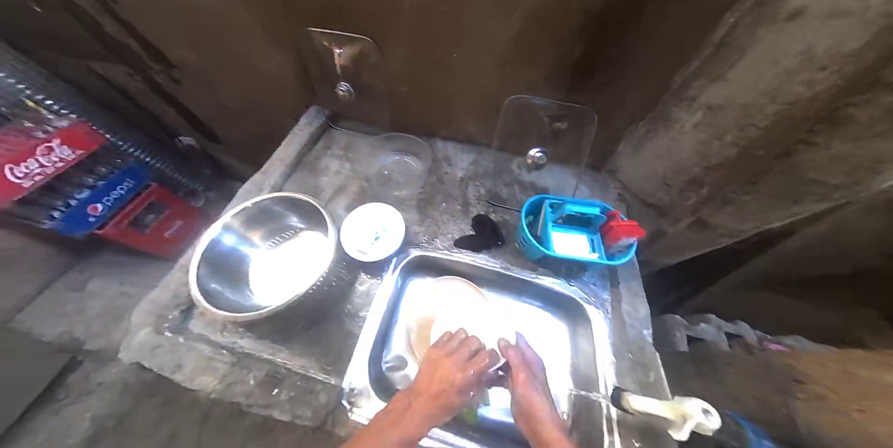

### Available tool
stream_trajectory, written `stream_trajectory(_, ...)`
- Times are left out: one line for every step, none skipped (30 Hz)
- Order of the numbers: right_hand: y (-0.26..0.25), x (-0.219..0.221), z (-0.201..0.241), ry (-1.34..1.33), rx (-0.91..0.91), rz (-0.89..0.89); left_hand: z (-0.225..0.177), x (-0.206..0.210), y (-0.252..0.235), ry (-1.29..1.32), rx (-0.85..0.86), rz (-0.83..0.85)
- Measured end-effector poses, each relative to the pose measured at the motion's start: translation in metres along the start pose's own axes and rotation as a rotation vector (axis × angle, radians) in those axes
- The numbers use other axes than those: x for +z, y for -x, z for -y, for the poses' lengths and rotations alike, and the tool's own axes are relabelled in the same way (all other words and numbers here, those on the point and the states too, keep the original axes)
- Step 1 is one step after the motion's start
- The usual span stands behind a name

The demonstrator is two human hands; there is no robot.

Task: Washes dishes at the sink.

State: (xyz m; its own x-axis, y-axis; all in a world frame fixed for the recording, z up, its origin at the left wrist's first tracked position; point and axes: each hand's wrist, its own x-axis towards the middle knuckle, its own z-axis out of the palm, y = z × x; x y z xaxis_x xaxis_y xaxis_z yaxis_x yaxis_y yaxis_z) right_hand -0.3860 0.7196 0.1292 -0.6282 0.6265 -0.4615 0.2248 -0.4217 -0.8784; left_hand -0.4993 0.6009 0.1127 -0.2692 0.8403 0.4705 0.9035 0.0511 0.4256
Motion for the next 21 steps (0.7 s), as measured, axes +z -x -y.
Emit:
stream_trajectory(-0.020,0.013,0.002,0.050,-0.075,-0.036,0.012,-0.008,0.003,0.044,-0.099,0.002)
stream_trajectory(-0.041,0.023,0.005,0.130,-0.156,-0.068,0.025,-0.018,0.007,0.140,-0.257,-0.040)
stream_trajectory(-0.061,0.034,0.009,0.207,-0.221,-0.097,0.039,-0.028,0.012,0.282,-0.457,-0.142)
stream_trajectory(-0.081,0.047,0.017,0.275,-0.266,-0.123,0.055,-0.037,0.012,0.425,-0.687,-0.307)
stream_trajectory(-0.100,0.060,0.025,0.353,-0.294,-0.132,0.074,-0.046,0.007,0.500,-0.910,-0.498)
stream_trajectory(-0.118,0.073,0.033,0.447,-0.306,-0.131,0.096,-0.053,0.002,0.542,-1.123,-0.628)
stream_trajectory(-0.136,0.086,0.040,0.535,-0.316,-0.131,0.117,-0.058,-0.005,0.576,-1.286,-0.704)
stream_trajectory(-0.154,0.098,0.046,0.617,-0.323,-0.132,0.136,-0.062,-0.012,0.592,-1.389,-0.736)
stream_trajectory(-0.168,0.110,0.053,0.691,-0.304,-0.123,0.150,-0.064,-0.019,0.600,-1.455,-0.749)
stream_trajectory(-0.181,0.121,0.060,0.748,-0.276,-0.110,0.162,-0.066,-0.027,0.626,-1.507,-0.757)
stream_trajectory(-0.191,0.132,0.066,0.787,-0.254,-0.095,0.172,-0.067,-0.034,0.651,-1.555,-0.759)
stream_trajectory(-0.200,0.141,0.070,0.817,-0.230,-0.069,0.181,-0.066,-0.038,0.676,-1.594,-0.763)
stream_trajectory(-0.209,0.148,0.072,0.843,-0.211,-0.035,0.188,-0.065,-0.040,0.699,-1.619,-0.765)
stream_trajectory(-0.217,0.154,0.071,0.849,-0.200,-0.003,0.193,-0.064,-0.042,0.722,-1.633,-0.769)
stream_trajectory(-0.224,0.158,0.069,0.838,-0.192,0.027,0.197,-0.061,-0.042,0.729,-1.638,-0.775)
stream_trajectory(-0.232,0.161,0.066,0.826,-0.193,0.050,0.199,-0.059,-0.043,0.735,-1.637,-0.778)
stream_trajectory(-0.237,0.163,0.064,0.807,-0.195,0.072,0.201,-0.057,-0.043,0.738,-1.634,-0.780)
stream_trajectory(-0.241,0.164,0.062,0.772,-0.203,0.092,0.203,-0.056,-0.042,0.732,-1.633,-0.773)
stream_trajectory(-0.245,0.163,0.058,0.726,-0.213,0.119,0.205,-0.056,-0.039,0.731,-1.631,-0.769)
stream_trajectory(-0.250,0.159,0.054,0.676,-0.223,0.151,0.205,-0.055,-0.037,0.729,-1.634,-0.778)
stream_trajectory(-0.253,0.155,0.051,0.631,-0.227,0.181,0.205,-0.056,-0.035,0.740,-1.634,-0.782)
